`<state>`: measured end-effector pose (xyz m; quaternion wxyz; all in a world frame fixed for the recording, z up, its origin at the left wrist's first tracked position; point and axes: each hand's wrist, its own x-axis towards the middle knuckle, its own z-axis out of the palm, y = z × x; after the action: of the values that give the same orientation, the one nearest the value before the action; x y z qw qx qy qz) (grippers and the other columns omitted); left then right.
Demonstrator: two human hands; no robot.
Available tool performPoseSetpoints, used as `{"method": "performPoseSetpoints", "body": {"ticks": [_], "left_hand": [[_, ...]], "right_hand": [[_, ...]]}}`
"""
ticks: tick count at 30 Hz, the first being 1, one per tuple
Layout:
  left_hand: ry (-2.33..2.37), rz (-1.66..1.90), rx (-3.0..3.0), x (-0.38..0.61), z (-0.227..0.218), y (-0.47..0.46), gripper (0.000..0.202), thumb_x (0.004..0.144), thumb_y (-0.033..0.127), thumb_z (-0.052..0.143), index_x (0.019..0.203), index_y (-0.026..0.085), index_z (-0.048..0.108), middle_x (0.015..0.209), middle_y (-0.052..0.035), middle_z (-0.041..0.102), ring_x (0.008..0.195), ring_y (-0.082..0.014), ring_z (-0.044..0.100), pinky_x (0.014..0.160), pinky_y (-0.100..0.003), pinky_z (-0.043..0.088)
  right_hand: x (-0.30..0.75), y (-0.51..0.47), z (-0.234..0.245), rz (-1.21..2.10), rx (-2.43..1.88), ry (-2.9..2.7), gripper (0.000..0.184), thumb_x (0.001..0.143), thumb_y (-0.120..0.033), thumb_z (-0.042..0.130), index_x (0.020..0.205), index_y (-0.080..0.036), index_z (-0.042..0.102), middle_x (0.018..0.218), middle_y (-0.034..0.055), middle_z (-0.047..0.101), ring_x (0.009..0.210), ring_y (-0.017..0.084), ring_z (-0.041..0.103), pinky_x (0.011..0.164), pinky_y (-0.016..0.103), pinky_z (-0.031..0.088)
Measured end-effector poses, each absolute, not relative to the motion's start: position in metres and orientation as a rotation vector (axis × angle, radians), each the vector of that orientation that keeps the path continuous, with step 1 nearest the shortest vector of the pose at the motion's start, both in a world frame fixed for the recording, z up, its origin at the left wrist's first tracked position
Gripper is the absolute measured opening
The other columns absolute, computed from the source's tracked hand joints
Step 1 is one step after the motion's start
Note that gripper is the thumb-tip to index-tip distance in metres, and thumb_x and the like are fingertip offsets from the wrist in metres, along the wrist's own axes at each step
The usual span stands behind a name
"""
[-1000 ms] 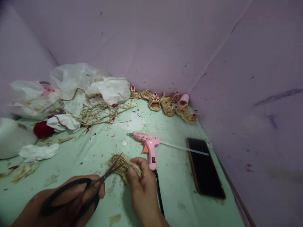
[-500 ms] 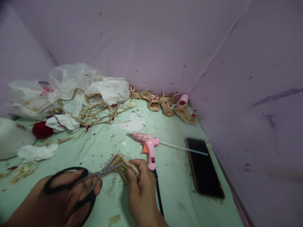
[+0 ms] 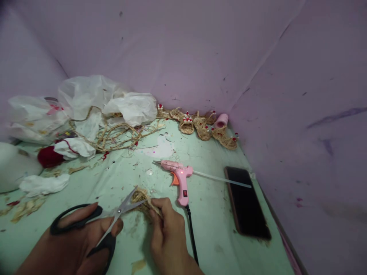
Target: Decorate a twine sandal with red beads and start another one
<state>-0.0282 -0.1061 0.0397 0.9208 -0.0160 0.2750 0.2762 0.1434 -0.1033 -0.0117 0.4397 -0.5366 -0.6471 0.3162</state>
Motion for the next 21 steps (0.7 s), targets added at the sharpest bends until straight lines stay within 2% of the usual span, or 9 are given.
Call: {"method": "performPoseSetpoints", "body": {"ticks": [4, 9, 12, 15, 18, 21], "left_hand": [[0.726, 0.627, 0.166, -0.027, 0.039, -0.11, 0.036, 0.071, 0.051, 0.051, 0.074, 0.016, 0.061, 0.043, 0.0002, 0.051, 0.038, -0.0081, 0.044, 0.041, -0.016, 0.027], [0.976, 0.571, 0.768, -0.03, 0.022, -0.118, 0.029, 0.067, 0.047, 0.06, 0.076, 0.019, 0.058, 0.04, 0.0042, 0.046, 0.038, -0.0086, 0.034, 0.04, -0.02, 0.02], [1.245, 0.581, 1.212, -0.028, 0.013, -0.122, 0.023, 0.057, 0.041, 0.067, 0.069, 0.023, 0.059, 0.048, 0.0038, 0.049, 0.046, -0.0114, 0.036, 0.045, -0.022, 0.023], [1.357, 0.591, 1.317, -0.026, 0.012, -0.122, 0.026, 0.048, 0.036, 0.074, 0.069, 0.024, 0.064, 0.054, 0.0019, 0.053, 0.051, -0.0134, 0.039, 0.048, -0.022, 0.025], [1.102, 0.596, 0.961, -0.029, 0.017, -0.118, 0.025, 0.06, 0.042, 0.067, 0.071, 0.02, 0.063, 0.047, 0.0017, 0.049, 0.045, -0.0108, 0.036, 0.044, -0.02, 0.024], [0.81, 0.566, 0.501, -0.03, 0.022, -0.11, 0.042, 0.075, 0.056, 0.042, 0.077, 0.018, 0.059, 0.04, 0.0022, 0.044, 0.032, -0.0085, 0.03, 0.034, -0.019, 0.02]], "right_hand": [[0.144, -0.104, -0.011, 0.784, -1.317, -1.632, 0.011, 0.083, -0.016, 0.043, 0.089, -0.019, 0.051, 0.067, 0.0003, 0.062, 0.055, 0.012, 0.057, 0.051, 0.02, 0.043], [0.145, -0.104, -0.012, 0.82, -1.318, -1.621, 0.009, 0.083, -0.017, 0.043, 0.087, -0.019, 0.051, 0.065, 0.0, 0.059, 0.058, 0.013, 0.057, 0.051, 0.021, 0.043], [0.145, -0.104, -0.013, 0.864, -1.328, -1.605, 0.01, 0.084, -0.018, 0.042, 0.089, -0.019, 0.051, 0.057, -0.0029, 0.053, 0.054, 0.014, 0.055, 0.051, 0.022, 0.043], [0.145, -0.105, -0.012, 0.869, -1.355, -1.595, 0.011, 0.084, -0.019, 0.041, 0.09, -0.019, 0.05, 0.055, -0.004, 0.05, 0.049, 0.013, 0.052, 0.051, 0.022, 0.044], [0.145, -0.104, -0.011, 0.833, -1.36, -1.601, 0.009, 0.083, -0.018, 0.043, 0.087, -0.019, 0.051, 0.058, -0.0022, 0.054, 0.054, 0.014, 0.056, 0.052, 0.022, 0.044], [0.145, -0.104, -0.01, 0.795, -1.332, -1.617, 0.011, 0.082, -0.015, 0.044, 0.088, -0.02, 0.052, 0.062, -0.0008, 0.06, 0.06, 0.015, 0.061, 0.053, 0.021, 0.045]]}}
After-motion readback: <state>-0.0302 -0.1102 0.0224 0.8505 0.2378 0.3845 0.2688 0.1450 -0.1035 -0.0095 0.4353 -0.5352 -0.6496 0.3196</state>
